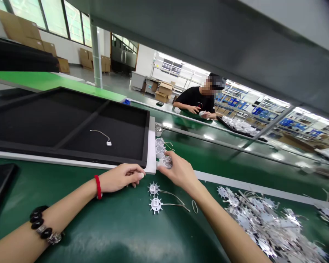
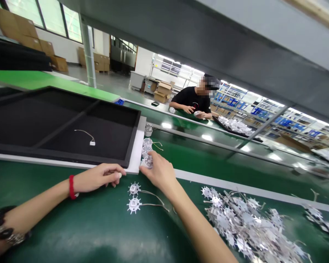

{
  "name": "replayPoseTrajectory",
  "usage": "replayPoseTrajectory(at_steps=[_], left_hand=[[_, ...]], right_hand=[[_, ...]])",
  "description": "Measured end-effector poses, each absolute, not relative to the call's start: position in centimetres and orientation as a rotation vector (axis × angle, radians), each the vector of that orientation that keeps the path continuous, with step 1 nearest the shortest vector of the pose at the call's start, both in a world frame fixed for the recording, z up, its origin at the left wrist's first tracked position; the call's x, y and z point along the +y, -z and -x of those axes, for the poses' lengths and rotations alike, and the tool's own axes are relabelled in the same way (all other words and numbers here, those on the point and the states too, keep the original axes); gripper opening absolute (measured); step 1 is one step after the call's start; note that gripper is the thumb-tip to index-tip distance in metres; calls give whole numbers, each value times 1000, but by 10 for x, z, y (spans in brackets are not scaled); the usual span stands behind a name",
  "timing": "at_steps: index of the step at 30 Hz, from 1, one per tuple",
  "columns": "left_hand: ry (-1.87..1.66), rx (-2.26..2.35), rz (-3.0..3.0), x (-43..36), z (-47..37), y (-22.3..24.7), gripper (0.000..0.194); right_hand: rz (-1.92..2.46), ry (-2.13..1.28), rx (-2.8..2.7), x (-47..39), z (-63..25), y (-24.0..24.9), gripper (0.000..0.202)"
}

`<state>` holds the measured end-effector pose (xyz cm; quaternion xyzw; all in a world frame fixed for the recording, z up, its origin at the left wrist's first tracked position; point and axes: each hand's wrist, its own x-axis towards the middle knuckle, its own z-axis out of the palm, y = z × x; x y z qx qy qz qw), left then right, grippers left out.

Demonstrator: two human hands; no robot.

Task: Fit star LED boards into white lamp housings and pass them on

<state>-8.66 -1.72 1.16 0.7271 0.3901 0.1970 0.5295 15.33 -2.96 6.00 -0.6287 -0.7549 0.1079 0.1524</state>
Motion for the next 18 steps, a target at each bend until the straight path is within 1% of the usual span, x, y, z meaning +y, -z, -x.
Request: replayPoseTrajectory(at_steps=[6, 14, 18], left_hand=[[-468, 941, -1757, -18, 86, -13, 53], [-494, 939, -1777, -18, 84, -8, 47], [-510, 937, -1785, -18, 84, -6, 43]], right_hand=[[1748, -313, -2157, 8, -153, -26, 44], [1690, -258, -2077, 51, -159, -9, 44], [1711, -199, -2059, 72, -162, -4, 41]])
